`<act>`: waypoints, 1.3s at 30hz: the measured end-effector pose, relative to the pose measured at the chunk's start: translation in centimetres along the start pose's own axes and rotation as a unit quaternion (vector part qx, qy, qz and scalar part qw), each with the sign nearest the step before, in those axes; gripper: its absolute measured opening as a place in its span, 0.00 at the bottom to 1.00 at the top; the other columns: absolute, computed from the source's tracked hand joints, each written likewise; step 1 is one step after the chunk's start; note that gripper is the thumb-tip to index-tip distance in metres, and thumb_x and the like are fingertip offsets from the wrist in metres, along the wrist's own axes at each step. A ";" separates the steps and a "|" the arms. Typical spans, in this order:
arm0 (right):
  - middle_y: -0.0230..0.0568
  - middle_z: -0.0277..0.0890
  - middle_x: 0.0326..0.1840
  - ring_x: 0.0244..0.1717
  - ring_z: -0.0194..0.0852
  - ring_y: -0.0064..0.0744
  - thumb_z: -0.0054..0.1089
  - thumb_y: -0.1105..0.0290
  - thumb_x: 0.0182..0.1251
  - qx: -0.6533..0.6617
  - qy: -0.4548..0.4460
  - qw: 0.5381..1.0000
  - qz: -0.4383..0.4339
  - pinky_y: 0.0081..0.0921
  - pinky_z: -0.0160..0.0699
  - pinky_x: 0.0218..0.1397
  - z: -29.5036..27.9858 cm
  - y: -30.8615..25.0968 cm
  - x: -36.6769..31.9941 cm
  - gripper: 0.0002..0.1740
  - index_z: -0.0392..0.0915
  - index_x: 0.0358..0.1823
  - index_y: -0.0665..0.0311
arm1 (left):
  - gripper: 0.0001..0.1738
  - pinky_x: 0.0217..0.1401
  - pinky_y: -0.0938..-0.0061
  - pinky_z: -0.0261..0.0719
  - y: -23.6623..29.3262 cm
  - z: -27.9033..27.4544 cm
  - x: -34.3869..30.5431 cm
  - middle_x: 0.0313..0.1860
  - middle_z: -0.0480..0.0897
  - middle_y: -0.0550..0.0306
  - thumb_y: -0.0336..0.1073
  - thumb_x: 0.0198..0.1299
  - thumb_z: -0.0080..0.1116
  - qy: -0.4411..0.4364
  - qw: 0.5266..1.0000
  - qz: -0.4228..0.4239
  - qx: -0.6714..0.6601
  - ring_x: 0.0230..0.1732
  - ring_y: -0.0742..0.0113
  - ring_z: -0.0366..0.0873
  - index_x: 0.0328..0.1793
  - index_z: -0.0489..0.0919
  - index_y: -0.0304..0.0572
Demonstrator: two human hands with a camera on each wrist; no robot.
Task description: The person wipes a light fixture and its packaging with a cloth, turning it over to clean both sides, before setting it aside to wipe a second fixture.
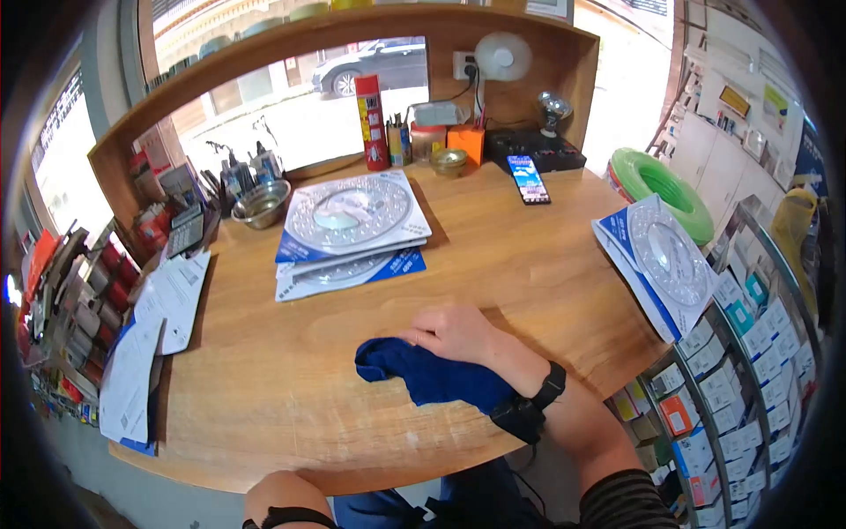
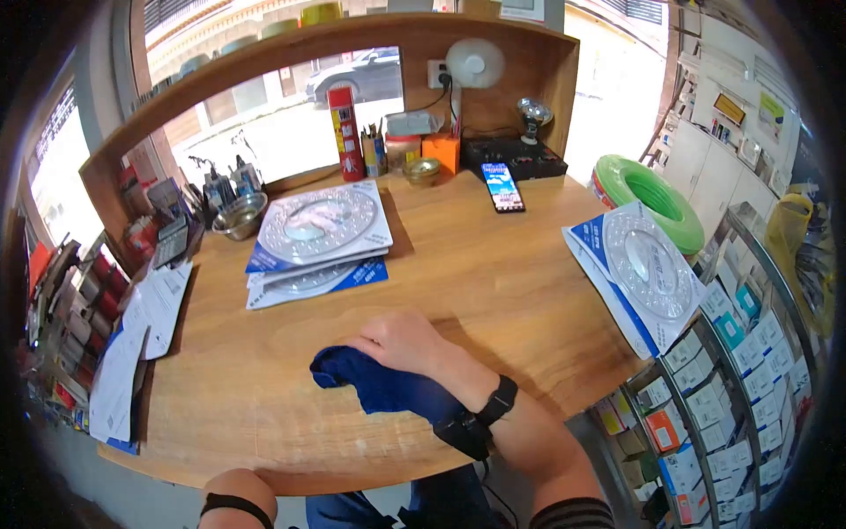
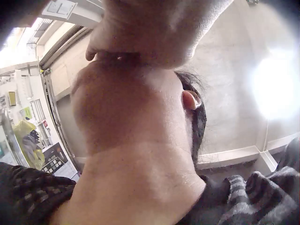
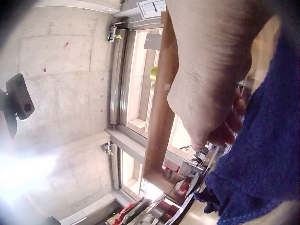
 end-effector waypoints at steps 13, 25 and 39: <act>0.42 0.77 0.23 0.27 0.76 0.46 0.60 0.58 0.65 0.030 0.015 0.999 -0.028 0.38 0.73 0.28 -0.4 -0.6 0.3 0.18 0.78 0.21 0.61 | 0.32 0.39 0.54 0.75 -3.3 0.7 -3.8 0.31 0.83 0.41 0.56 0.75 0.34 0.070 0.983 -0.066 -0.159 0.30 0.44 0.77 0.41 0.81 0.35; 0.44 0.78 0.26 0.28 0.78 0.45 0.63 0.64 0.62 0.053 0.008 0.998 -0.019 0.35 0.75 0.30 -0.8 -0.5 0.3 0.11 0.82 0.26 0.62 | 0.32 0.39 0.56 0.75 -4.4 2.5 -4.3 0.30 0.83 0.41 0.56 0.75 0.35 0.156 0.960 -0.069 -0.224 0.30 0.46 0.78 0.41 0.81 0.34; 0.41 0.77 0.23 0.27 0.78 0.43 0.63 0.61 0.62 -0.013 0.026 0.998 -0.059 0.35 0.74 0.29 -0.6 -0.5 0.2 0.14 0.80 0.23 0.61 | 0.32 0.38 0.59 0.75 -8.2 6.8 -0.4 0.29 0.82 0.41 0.55 0.75 0.35 -0.056 0.873 -0.126 -0.468 0.30 0.49 0.78 0.40 0.81 0.33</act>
Point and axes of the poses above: each hand's wrist, its own x-axis towards the middle knuckle, its own z-axis out of the palm, y = z × x, the point moved 7 cm from there along x, towards the middle knuckle
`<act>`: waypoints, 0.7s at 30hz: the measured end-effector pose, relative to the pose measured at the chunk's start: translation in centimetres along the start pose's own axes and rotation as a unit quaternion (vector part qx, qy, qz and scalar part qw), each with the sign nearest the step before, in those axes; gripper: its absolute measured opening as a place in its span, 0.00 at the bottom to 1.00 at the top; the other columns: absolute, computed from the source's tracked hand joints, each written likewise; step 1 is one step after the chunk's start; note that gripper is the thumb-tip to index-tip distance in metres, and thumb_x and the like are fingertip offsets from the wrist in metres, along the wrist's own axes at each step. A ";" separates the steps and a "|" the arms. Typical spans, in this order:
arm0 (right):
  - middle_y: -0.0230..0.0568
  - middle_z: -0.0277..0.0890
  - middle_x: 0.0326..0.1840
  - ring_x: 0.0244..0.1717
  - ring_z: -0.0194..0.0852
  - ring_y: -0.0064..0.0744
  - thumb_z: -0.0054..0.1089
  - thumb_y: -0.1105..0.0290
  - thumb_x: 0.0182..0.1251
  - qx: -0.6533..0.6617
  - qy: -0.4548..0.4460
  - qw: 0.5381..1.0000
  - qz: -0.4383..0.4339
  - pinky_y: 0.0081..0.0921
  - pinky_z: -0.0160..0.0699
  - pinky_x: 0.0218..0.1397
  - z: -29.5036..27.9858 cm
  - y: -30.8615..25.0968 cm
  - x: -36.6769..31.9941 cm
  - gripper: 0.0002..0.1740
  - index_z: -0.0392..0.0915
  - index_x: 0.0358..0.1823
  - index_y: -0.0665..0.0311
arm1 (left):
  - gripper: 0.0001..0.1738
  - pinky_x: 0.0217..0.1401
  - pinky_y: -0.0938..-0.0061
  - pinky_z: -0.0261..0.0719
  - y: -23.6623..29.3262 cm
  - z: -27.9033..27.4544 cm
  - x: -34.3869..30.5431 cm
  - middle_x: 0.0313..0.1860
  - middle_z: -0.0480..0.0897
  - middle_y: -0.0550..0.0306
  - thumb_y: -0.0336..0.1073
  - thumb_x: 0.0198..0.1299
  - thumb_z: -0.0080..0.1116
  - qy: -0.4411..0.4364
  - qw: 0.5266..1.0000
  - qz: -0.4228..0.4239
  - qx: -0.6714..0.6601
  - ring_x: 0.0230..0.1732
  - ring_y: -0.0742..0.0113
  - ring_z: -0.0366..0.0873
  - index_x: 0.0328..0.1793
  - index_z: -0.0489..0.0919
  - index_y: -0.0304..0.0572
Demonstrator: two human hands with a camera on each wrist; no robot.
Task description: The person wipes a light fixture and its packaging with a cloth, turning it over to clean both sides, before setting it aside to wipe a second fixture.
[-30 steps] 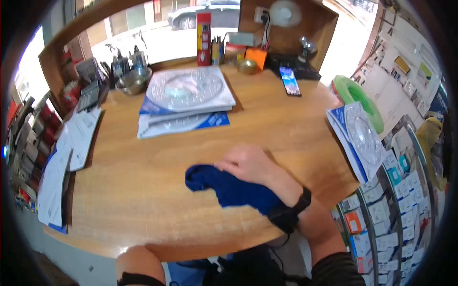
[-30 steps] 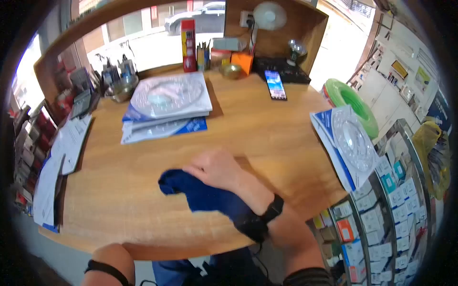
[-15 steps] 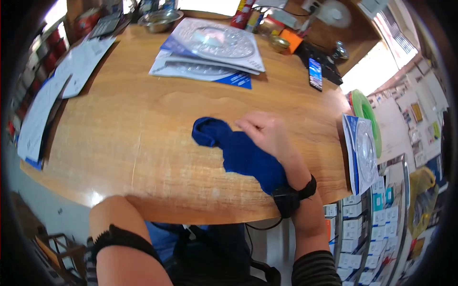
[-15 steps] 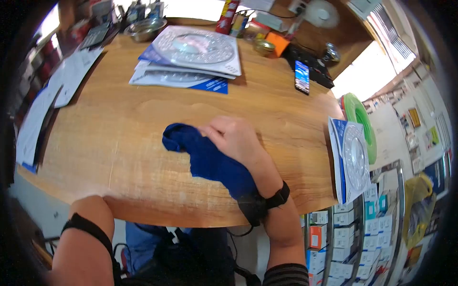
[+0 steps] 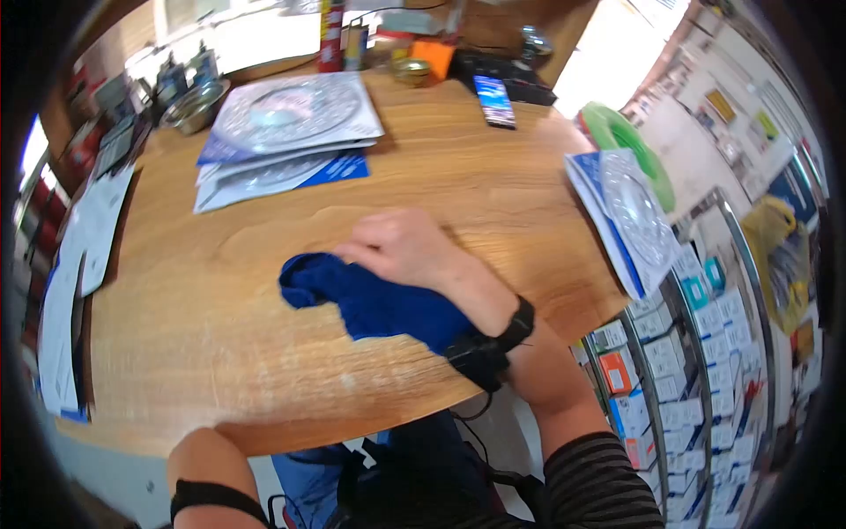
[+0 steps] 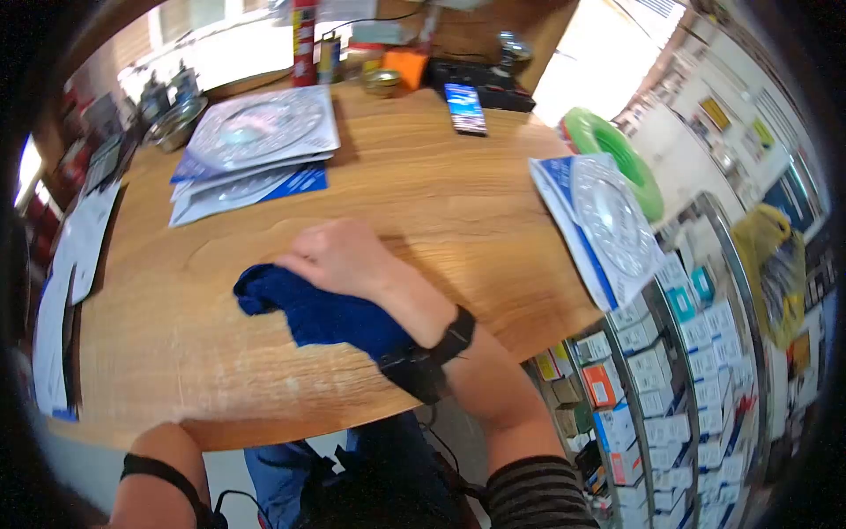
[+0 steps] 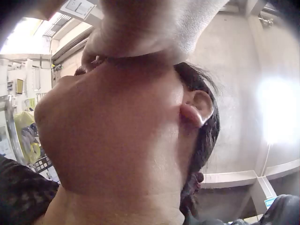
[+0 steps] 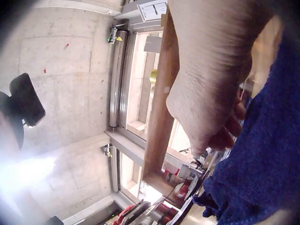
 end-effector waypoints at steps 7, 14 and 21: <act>0.42 0.77 0.24 0.28 0.78 0.46 0.62 0.58 0.63 0.011 0.012 1.000 0.012 0.38 0.74 0.30 -0.1 -0.1 -0.1 0.17 0.78 0.21 0.61 | 0.32 0.37 0.60 0.75 -2.8 1.2 2.8 0.28 0.82 0.41 0.55 0.75 0.35 -0.126 0.980 -0.081 -0.131 0.30 0.50 0.79 0.40 0.81 0.33; 0.41 0.78 0.26 0.30 0.79 0.43 0.61 0.61 0.64 0.011 -0.019 1.000 0.015 0.35 0.76 0.31 0.3 0.2 0.0 0.12 0.82 0.27 0.60 | 0.33 0.37 0.62 0.76 -1.1 -0.2 1.8 0.28 0.82 0.41 0.55 0.75 0.35 -0.074 0.985 -0.078 -0.134 0.30 0.51 0.79 0.40 0.81 0.32; 0.41 0.77 0.23 0.27 0.77 0.45 0.62 0.61 0.63 0.016 -0.033 0.999 0.013 0.36 0.74 0.30 -0.1 -0.1 0.3 0.15 0.78 0.21 0.62 | 0.33 0.37 0.63 0.76 3.1 -1.6 -0.1 0.27 0.82 0.41 0.55 0.75 0.35 -0.002 0.994 -0.081 -0.070 0.30 0.53 0.79 0.39 0.81 0.32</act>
Point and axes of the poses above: each hand's wrist, its own x-axis towards the middle knuckle, its own z-axis out of the palm, y = z × x, the point moved 7 cm from there along x, towards the middle knuckle
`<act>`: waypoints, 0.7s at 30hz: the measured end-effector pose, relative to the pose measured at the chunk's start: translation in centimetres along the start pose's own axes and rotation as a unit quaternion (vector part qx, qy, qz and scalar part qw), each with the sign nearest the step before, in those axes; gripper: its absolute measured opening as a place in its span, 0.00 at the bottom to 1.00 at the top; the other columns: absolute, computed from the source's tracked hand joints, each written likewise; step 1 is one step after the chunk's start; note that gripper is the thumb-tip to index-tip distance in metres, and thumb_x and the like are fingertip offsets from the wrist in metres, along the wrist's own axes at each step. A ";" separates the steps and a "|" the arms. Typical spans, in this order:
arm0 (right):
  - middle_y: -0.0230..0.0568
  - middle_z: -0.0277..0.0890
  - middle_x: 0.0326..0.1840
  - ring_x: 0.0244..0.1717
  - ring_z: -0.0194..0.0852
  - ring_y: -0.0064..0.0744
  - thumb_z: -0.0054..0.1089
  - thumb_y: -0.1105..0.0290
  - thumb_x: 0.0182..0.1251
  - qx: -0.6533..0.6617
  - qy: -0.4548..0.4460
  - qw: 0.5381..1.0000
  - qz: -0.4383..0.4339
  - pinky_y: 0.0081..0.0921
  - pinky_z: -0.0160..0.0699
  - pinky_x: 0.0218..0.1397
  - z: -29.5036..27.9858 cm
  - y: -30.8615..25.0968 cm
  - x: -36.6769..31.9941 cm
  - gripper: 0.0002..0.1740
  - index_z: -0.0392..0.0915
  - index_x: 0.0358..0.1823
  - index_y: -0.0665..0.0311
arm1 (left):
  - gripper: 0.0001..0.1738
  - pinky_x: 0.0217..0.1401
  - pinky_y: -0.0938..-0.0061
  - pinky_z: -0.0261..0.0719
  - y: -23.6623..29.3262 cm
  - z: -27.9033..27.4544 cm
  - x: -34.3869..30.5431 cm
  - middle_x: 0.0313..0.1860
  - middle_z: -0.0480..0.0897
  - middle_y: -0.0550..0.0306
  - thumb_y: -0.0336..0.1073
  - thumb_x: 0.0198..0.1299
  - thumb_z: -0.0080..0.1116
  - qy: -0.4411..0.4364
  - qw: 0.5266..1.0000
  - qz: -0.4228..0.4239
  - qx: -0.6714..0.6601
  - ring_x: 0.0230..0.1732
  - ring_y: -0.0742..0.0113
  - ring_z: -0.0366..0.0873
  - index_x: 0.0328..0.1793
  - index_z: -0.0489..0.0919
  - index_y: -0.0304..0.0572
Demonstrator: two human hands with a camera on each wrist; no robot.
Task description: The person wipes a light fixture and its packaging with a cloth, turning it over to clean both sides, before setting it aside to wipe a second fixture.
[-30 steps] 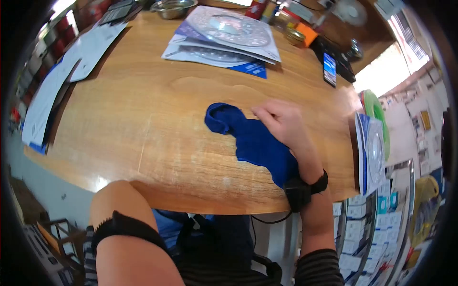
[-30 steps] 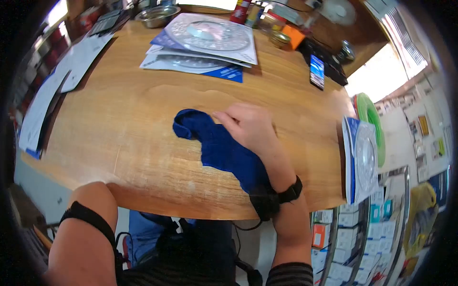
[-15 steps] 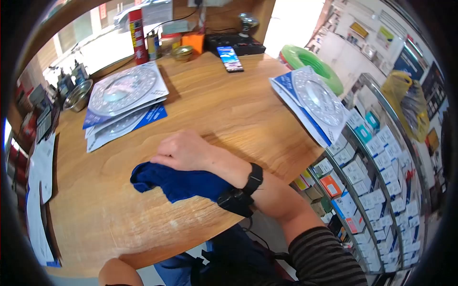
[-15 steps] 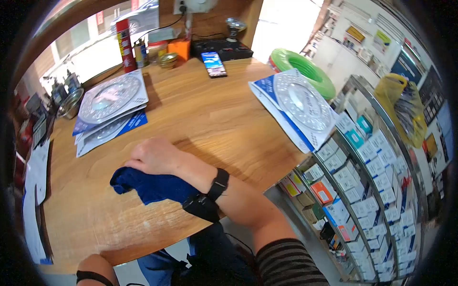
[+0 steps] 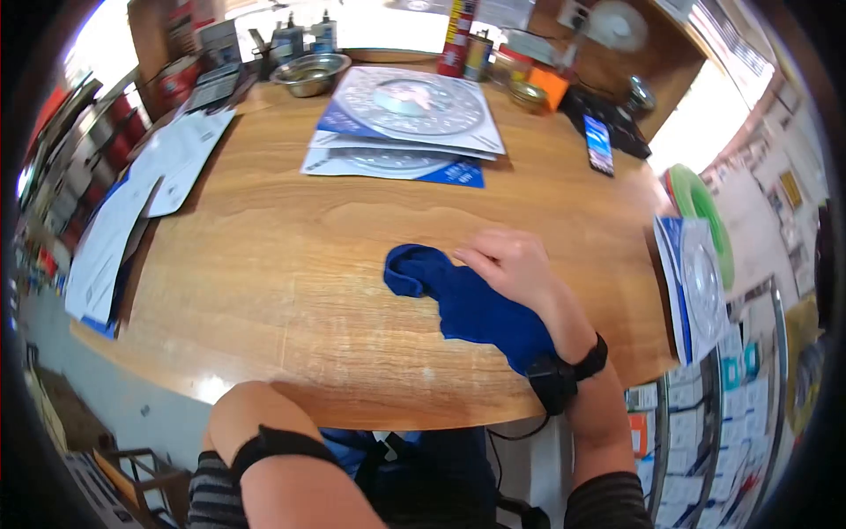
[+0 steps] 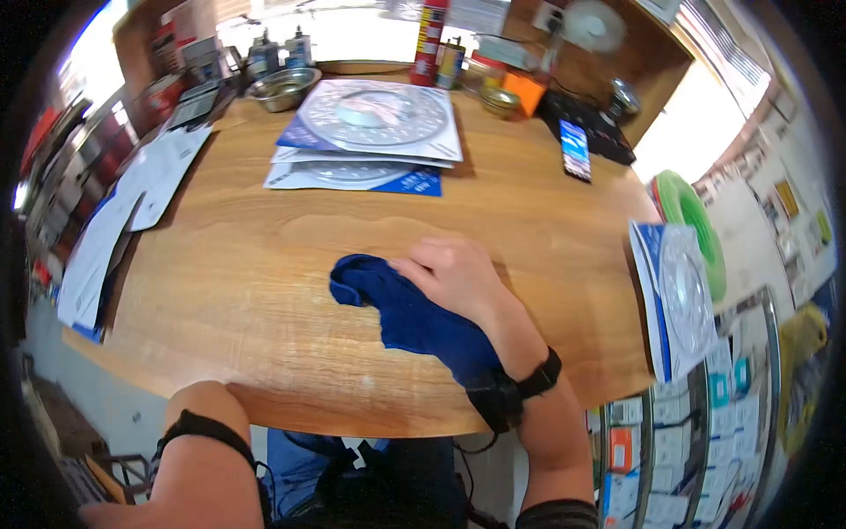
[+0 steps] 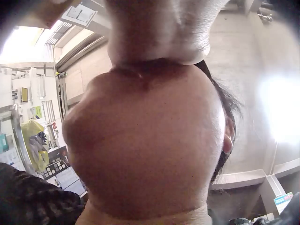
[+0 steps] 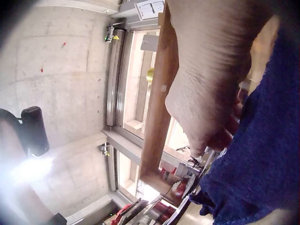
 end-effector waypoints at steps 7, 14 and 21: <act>0.46 0.80 0.28 0.28 0.79 0.43 0.62 0.69 0.62 0.053 0.005 0.997 0.054 0.33 0.76 0.32 0.4 0.0 -0.5 0.09 0.82 0.27 0.66 | 0.33 0.36 0.64 0.76 2.5 1.7 -3.9 0.27 0.82 0.41 0.54 0.75 0.35 0.121 0.993 0.008 0.016 0.30 0.54 0.80 0.39 0.81 0.32; 0.44 0.80 0.27 0.27 0.79 0.43 0.62 0.69 0.62 0.003 -0.023 0.999 0.025 0.33 0.76 0.31 -0.2 -0.7 -0.2 0.08 0.82 0.27 0.64 | 0.33 0.36 0.66 0.76 2.2 3.0 -1.0 0.26 0.82 0.41 0.54 0.75 0.35 0.019 0.997 -0.043 -0.060 0.30 0.55 0.80 0.39 0.81 0.31; 0.40 0.75 0.22 0.25 0.76 0.44 0.61 0.58 0.64 -0.005 0.041 0.999 -0.027 0.37 0.72 0.26 -0.1 -0.1 -0.5 0.18 0.77 0.19 0.60 | 0.33 0.32 0.76 0.75 -0.9 2.2 2.8 0.23 0.80 0.46 0.51 0.76 0.35 0.014 0.989 0.004 -0.146 0.28 0.66 0.79 0.35 0.79 0.28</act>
Point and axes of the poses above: each hand's wrist, its own x-axis towards the middle knuckle, its own z-axis out of the palm, y = z × x, the point moved 7 cm from there along x, towards the middle knuckle
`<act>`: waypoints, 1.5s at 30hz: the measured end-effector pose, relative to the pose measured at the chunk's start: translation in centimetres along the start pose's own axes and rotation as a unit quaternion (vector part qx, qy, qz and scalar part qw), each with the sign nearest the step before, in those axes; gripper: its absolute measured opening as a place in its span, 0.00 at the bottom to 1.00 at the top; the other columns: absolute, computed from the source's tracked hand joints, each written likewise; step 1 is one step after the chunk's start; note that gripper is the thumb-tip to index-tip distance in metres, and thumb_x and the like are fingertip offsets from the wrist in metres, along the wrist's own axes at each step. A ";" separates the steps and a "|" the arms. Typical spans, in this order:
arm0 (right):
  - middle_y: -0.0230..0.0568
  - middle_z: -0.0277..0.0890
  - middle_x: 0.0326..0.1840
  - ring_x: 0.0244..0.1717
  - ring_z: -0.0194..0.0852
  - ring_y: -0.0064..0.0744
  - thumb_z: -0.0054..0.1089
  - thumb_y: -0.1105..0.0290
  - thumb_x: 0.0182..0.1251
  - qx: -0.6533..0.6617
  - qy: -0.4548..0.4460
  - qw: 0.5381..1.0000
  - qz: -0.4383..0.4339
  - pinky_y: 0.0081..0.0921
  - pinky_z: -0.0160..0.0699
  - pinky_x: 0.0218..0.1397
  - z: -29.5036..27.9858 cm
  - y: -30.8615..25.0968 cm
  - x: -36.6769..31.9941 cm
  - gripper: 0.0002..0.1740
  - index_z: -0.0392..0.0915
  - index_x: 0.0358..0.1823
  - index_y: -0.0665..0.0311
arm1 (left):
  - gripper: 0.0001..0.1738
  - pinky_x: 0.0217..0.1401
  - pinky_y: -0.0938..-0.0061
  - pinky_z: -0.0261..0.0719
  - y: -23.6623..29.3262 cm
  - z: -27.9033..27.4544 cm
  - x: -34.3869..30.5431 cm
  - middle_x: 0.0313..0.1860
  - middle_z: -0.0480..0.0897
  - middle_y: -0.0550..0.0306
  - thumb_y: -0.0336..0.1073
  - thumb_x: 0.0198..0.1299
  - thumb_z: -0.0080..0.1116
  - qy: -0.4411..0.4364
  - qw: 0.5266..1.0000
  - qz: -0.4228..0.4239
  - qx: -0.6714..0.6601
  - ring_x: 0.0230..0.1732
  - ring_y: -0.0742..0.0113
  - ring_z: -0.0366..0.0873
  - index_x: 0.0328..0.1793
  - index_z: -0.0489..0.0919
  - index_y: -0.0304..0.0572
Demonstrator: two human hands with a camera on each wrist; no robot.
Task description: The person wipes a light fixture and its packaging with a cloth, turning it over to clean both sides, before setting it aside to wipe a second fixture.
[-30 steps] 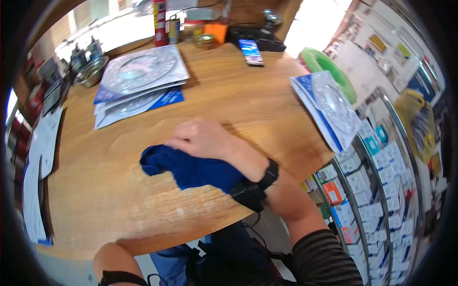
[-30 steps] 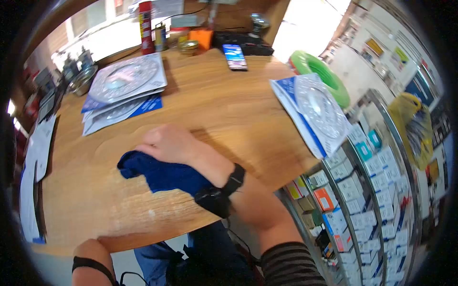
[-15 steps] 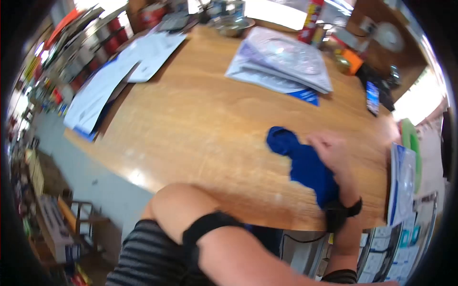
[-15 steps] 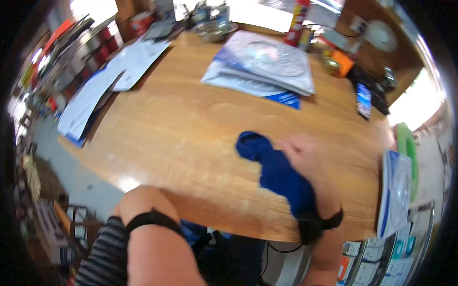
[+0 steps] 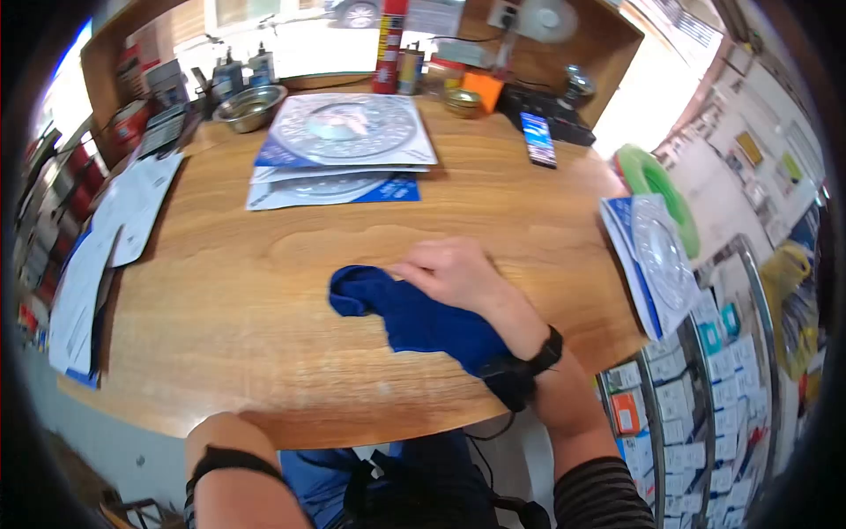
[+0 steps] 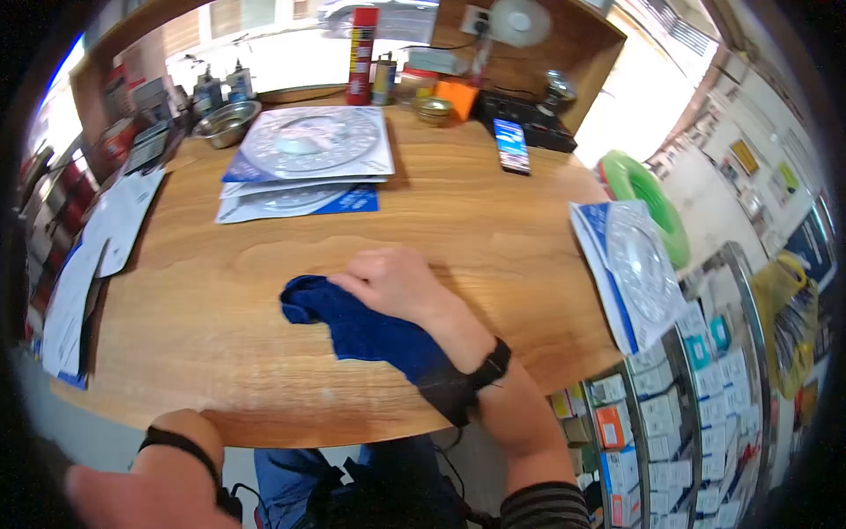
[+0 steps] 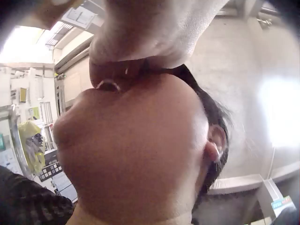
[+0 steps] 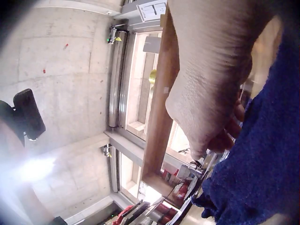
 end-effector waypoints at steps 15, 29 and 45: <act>0.42 0.77 0.24 0.28 0.76 0.45 0.61 0.59 0.64 0.032 -0.056 0.996 0.060 0.38 0.72 0.29 1.1 0.3 -0.1 0.16 0.79 0.23 0.62 | 0.30 0.33 0.77 0.75 2.0 -0.7 -2.8 0.25 0.80 0.49 0.51 0.75 0.37 0.042 0.996 -0.017 0.074 0.28 0.65 0.78 0.36 0.78 0.29; 0.40 0.78 0.24 0.28 0.77 0.44 0.60 0.57 0.65 0.040 -0.037 0.997 0.047 0.37 0.74 0.30 1.1 0.8 -0.1 0.17 0.81 0.23 0.60 | 0.28 0.33 0.77 0.76 1.4 -0.4 -1.8 0.27 0.80 0.52 0.50 0.75 0.39 0.132 0.972 -0.017 0.195 0.27 0.65 0.77 0.36 0.77 0.30; 0.46 0.81 0.28 0.31 0.80 0.48 0.59 0.55 0.65 0.106 -0.051 0.988 0.097 0.39 0.78 0.34 1.9 1.9 -0.5 0.18 0.83 0.26 0.61 | 0.26 0.34 0.77 0.76 -1.4 1.6 -2.6 0.30 0.80 0.56 0.49 0.75 0.41 0.284 0.925 0.012 0.252 0.27 0.64 0.77 0.37 0.76 0.31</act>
Point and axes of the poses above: each hand's wrist, its own x-axis towards the middle knuckle, its own z-axis out of the palm, y = z × x, the point moved 7 cm from there along x, towards the middle knuckle
